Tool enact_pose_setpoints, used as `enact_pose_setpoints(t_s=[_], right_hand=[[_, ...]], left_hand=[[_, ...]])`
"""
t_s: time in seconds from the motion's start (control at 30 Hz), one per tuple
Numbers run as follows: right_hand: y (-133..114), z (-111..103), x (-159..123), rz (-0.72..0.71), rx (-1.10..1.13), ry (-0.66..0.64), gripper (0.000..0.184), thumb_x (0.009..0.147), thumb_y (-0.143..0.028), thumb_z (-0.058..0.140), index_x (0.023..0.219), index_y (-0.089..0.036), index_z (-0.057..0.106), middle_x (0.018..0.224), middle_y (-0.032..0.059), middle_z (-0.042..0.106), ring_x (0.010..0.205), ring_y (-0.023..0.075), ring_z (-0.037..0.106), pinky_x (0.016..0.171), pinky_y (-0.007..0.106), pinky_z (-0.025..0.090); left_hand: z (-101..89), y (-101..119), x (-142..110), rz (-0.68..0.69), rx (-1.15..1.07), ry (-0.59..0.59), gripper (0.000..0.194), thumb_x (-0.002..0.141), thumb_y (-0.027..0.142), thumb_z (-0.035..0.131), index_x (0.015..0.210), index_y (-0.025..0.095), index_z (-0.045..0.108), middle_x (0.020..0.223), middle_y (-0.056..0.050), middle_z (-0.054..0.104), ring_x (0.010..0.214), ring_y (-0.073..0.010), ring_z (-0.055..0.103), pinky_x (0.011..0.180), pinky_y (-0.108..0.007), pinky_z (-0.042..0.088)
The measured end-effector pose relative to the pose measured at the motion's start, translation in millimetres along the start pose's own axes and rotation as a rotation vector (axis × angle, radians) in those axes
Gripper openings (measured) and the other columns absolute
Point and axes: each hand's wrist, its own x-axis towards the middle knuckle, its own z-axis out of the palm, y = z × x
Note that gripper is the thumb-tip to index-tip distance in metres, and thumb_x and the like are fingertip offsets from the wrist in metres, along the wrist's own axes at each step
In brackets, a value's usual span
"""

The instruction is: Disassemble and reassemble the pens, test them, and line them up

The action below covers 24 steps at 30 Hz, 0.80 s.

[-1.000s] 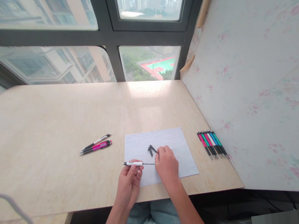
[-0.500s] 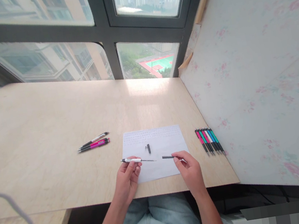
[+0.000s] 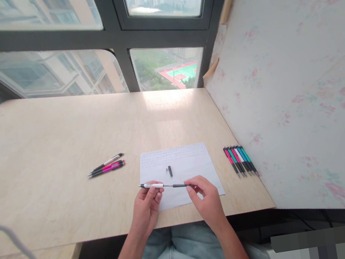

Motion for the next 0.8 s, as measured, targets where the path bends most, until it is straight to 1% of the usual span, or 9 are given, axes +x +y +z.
enact_pose_setpoints(t_s=[0.07,0.17,0.3,0.57,0.8], right_hand=[[-3,7,1,-0.01,-0.014,-0.015,0.014,0.09,-0.023,0.058,0.096,-0.021,0.07,0.093,0.0063,0.069,0.085,0.019,0.064,0.071,0.029,0.054],[-8,17,1,0.004,-0.024,-0.005,0.015,0.089,-0.023,0.059,0.099,-0.021,0.069,0.094,0.0061,0.069,0.083,0.0185,0.065,0.069,0.028,0.054],[-11,25,2,0.003,-0.024,-0.007,0.012,0.089,-0.023,0.058,0.094,-0.02,0.068,0.091,0.0056,0.069,0.081,0.018,0.065,0.068,0.028,0.054],[-12,24,3,0.045,-0.043,0.029,0.012,0.089,-0.026,0.058,0.093,-0.02,0.069,0.091,0.0052,0.07,0.081,0.0183,0.065,0.067,0.028,0.053],[-16,23,4,0.003,-0.091,0.002,0.015,0.091,-0.028,0.059,0.084,-0.02,0.069,0.081,0.0038,0.069,0.075,0.0178,0.063,0.063,0.028,0.051]], left_hand=[[0.8,0,-1,0.0,0.01,-0.017,0.021,0.074,0.024,0.08,0.09,0.013,0.072,0.09,-0.007,0.071,0.076,-0.0111,0.065,0.067,-0.018,0.053],[1.0,0,-2,-0.001,0.017,-0.039,0.02,0.075,0.024,0.079,0.09,0.014,0.072,0.091,-0.006,0.071,0.076,-0.0106,0.065,0.068,-0.017,0.052],[0.3,1,-2,0.009,0.016,-0.052,0.019,0.076,0.025,0.079,0.09,0.014,0.072,0.09,-0.005,0.071,0.076,-0.0098,0.064,0.067,-0.017,0.051],[-0.6,-1,-3,0.014,0.043,-0.073,0.018,0.076,0.023,0.078,0.09,0.014,0.072,0.091,-0.007,0.071,0.078,-0.0119,0.064,0.069,-0.019,0.052],[-2.5,-2,-2,0.02,0.047,-0.105,0.016,0.078,0.021,0.077,0.092,0.015,0.071,0.091,-0.005,0.071,0.079,-0.0115,0.064,0.071,-0.019,0.051]])
